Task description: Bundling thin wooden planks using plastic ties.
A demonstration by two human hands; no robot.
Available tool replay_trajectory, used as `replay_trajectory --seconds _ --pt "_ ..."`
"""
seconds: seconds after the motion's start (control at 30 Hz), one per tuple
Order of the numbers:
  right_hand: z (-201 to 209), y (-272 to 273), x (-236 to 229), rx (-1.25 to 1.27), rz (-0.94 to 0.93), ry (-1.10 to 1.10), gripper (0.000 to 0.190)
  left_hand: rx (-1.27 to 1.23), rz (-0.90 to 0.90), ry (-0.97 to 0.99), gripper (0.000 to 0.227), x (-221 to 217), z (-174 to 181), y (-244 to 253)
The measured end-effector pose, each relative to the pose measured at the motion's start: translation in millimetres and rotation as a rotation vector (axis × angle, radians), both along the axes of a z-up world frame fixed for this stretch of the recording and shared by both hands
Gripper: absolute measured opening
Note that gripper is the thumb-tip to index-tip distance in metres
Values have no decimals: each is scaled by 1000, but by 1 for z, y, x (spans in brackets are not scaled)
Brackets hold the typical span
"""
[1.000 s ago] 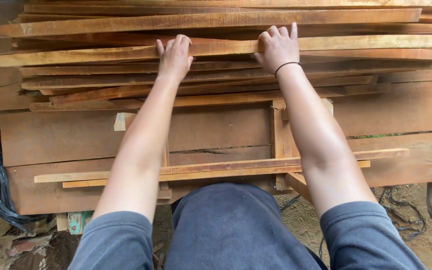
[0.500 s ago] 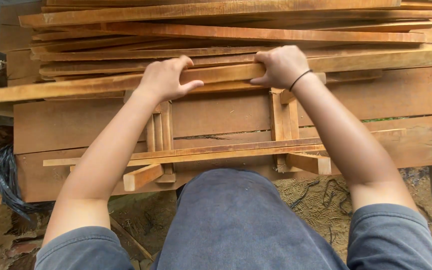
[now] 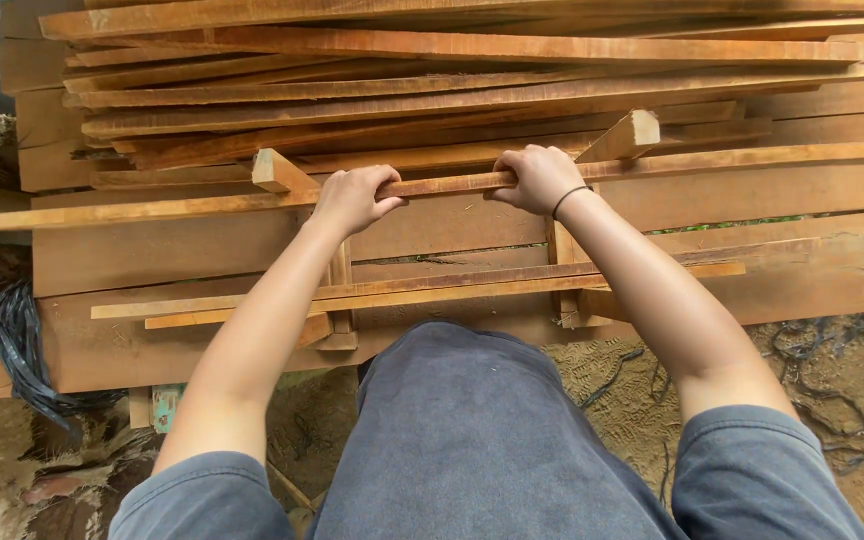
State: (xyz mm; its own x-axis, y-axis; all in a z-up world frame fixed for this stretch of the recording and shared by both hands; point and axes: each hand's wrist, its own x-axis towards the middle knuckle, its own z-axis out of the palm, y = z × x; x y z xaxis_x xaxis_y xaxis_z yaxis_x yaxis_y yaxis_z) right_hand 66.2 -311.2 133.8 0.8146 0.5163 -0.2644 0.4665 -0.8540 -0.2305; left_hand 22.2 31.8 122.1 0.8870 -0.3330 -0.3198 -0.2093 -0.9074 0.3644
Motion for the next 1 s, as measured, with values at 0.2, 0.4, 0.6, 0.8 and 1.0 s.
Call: replay_trajectory --seconds 0.2,0.4,0.6,0.8,1.0 --pt "-52 3 12 -21 -17 79 40 -26 -79 -108 33 9 -63 7" --pt "-101 14 15 -131 -13 235 38 77 -157 49 34 12 -110 5" --pt "-156 13 28 -264 -47 226 33 128 -145 164 33 15 -155 4" --pt "-121 15 31 -291 -132 454 57 146 15 187 37 9 -168 -5" --pt "-95 22 23 -319 -128 462 63 94 119 203 51 3 -118 -21"
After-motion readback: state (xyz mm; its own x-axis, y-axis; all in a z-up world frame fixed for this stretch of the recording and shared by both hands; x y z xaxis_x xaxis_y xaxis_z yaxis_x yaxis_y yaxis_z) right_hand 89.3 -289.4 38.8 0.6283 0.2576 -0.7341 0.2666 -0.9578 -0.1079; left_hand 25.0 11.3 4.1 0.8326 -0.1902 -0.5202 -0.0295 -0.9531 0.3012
